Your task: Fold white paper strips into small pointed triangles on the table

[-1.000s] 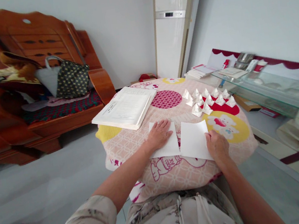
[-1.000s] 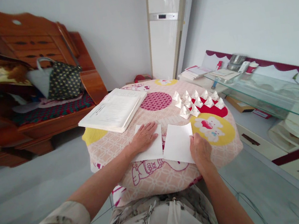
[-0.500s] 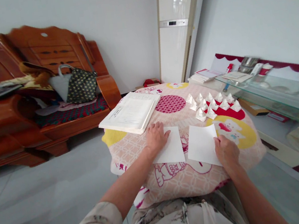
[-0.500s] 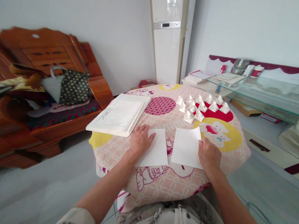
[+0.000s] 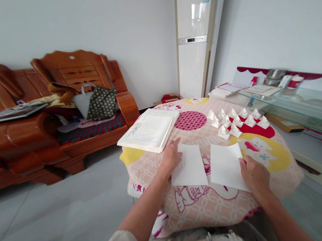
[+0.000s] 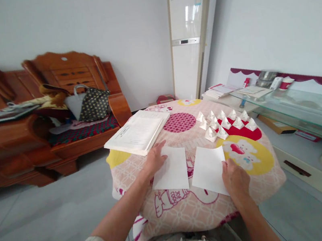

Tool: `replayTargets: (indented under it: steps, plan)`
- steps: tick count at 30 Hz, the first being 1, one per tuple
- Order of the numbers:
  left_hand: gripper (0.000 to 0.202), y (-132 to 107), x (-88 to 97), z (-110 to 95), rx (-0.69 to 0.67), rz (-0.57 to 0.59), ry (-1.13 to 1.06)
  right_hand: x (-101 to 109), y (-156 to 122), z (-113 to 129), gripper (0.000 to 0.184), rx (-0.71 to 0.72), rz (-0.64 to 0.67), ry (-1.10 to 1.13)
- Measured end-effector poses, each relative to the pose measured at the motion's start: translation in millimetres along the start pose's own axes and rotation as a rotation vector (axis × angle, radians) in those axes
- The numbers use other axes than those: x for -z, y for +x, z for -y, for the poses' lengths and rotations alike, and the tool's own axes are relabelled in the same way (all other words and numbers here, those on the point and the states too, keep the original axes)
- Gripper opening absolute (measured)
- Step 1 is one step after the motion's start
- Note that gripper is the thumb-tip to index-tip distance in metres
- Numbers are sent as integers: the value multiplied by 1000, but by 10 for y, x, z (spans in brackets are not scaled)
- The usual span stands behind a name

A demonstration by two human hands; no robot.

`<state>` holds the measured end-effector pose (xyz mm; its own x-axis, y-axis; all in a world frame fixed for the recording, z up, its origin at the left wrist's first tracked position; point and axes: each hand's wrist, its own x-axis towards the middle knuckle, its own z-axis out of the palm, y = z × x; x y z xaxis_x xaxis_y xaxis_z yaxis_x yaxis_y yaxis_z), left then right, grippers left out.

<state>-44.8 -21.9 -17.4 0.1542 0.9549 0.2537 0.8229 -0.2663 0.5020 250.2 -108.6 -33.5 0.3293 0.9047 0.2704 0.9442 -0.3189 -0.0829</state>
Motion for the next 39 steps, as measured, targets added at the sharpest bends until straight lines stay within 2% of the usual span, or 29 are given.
replayTargets:
  steps: [2,4,9,12,15,18,19,21,23,24,26,27,30,34,36,39]
  plan:
    - [71,131,45,87,5,-72,-132,-12,0,-8,29,15,-4,-2]
    - [69,316,164,178,62,-199,-221,-17,1,-10,29,18,2,-2]
    - [67,760,551,487,314,-451,-223,21,-3,27,29,-2,25,-5]
    - [63,868,640,693,410,-471,-166,58,-15,56,31,-4,44,8]
    - [64,892,633,793,404,-448,-153,75,-26,65,32,-10,45,46]
    - [72,896,602,667,378,-494,-131,79,-24,72,31,-22,21,106]
    - [71,891,586,568,314,-517,-104,86,-18,84,30,-8,9,139]
    - [68,856,532,298,137,-442,-107,120,6,136,30,61,-27,220]
    - [62,779,440,-16,-76,-252,-204,184,45,232,30,166,-79,309]
    - [62,728,382,-166,-173,-115,-275,226,69,292,32,219,-108,346]
    - [66,627,257,-414,-288,99,-431,320,120,423,34,330,-166,415]
    - [69,587,200,-499,-321,159,-487,366,144,486,36,389,-188,445]
    - [72,546,87,-601,-345,219,-657,478,192,633,33,545,-180,497]
    - [24,613,100,-539,-258,312,-901,528,191,683,23,571,-123,584]
    - [27,638,150,-508,-187,257,-1024,511,184,651,12,527,-80,695]
    - [34,644,226,-495,-73,100,-1234,455,194,559,22,447,-60,885]
